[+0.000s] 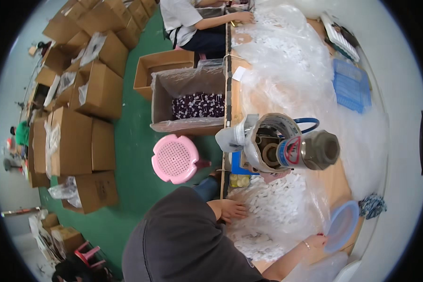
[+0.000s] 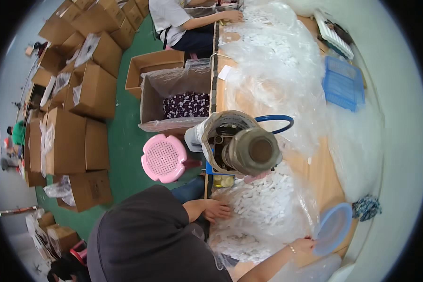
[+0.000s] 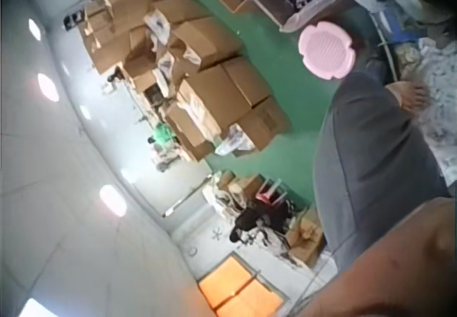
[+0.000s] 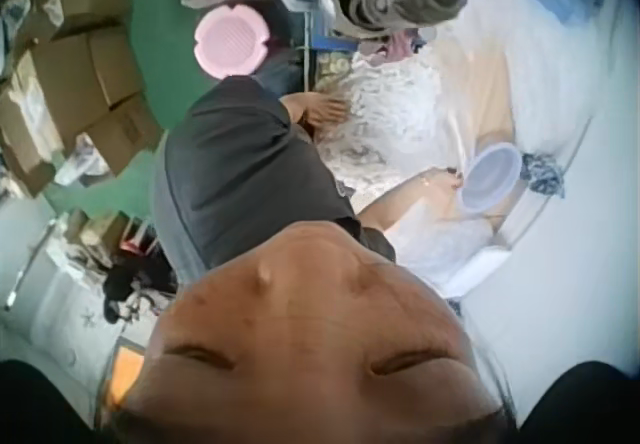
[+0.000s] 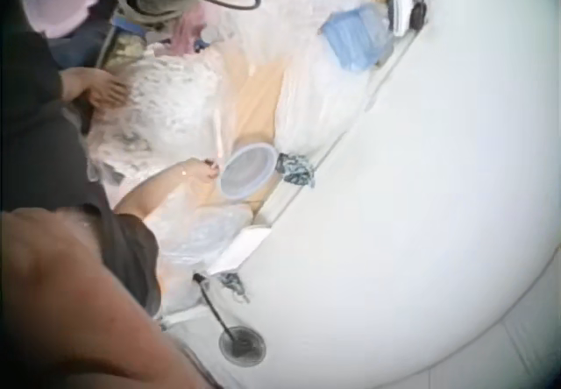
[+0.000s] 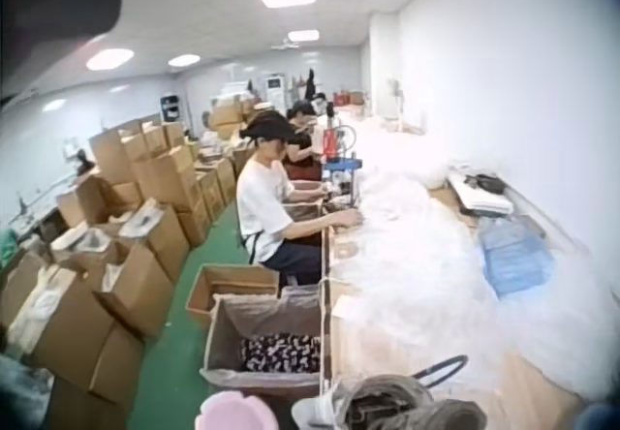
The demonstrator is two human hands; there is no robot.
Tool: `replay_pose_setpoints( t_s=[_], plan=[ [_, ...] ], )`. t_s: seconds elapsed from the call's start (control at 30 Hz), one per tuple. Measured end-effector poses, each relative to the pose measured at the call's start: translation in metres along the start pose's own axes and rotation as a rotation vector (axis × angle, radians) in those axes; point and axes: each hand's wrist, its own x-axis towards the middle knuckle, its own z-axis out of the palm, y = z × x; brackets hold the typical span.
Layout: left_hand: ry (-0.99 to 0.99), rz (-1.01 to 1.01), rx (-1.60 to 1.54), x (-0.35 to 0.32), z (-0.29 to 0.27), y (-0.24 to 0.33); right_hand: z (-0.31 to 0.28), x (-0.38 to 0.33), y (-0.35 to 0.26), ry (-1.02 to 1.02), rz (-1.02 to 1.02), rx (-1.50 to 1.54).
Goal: The recorder is assembling and sorting small plastic components at an industrial workbench.
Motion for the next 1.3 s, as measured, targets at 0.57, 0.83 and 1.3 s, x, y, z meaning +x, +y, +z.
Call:
replay_pose_setpoints(
  t_s=[0.57, 0.83, 1.3],
  plan=[
    [0.092, -0.125, 0.222, -0.019, -0.004, 0.051, -0.020, 0.113, 0.060, -0.038, -0.065, -0.806],
    [0.194, -0.548, 0.340, -0.101, -0.020, 0.152, -0.122, 0.144, -0.023, -0.326, -0.534, -1.115],
    [0.600, -1.902, -0.134, -0.406, -0.061, 0.138, -0.173, -0.074, -0.183, -0.067, 0.196, -0.037]
  ],
)
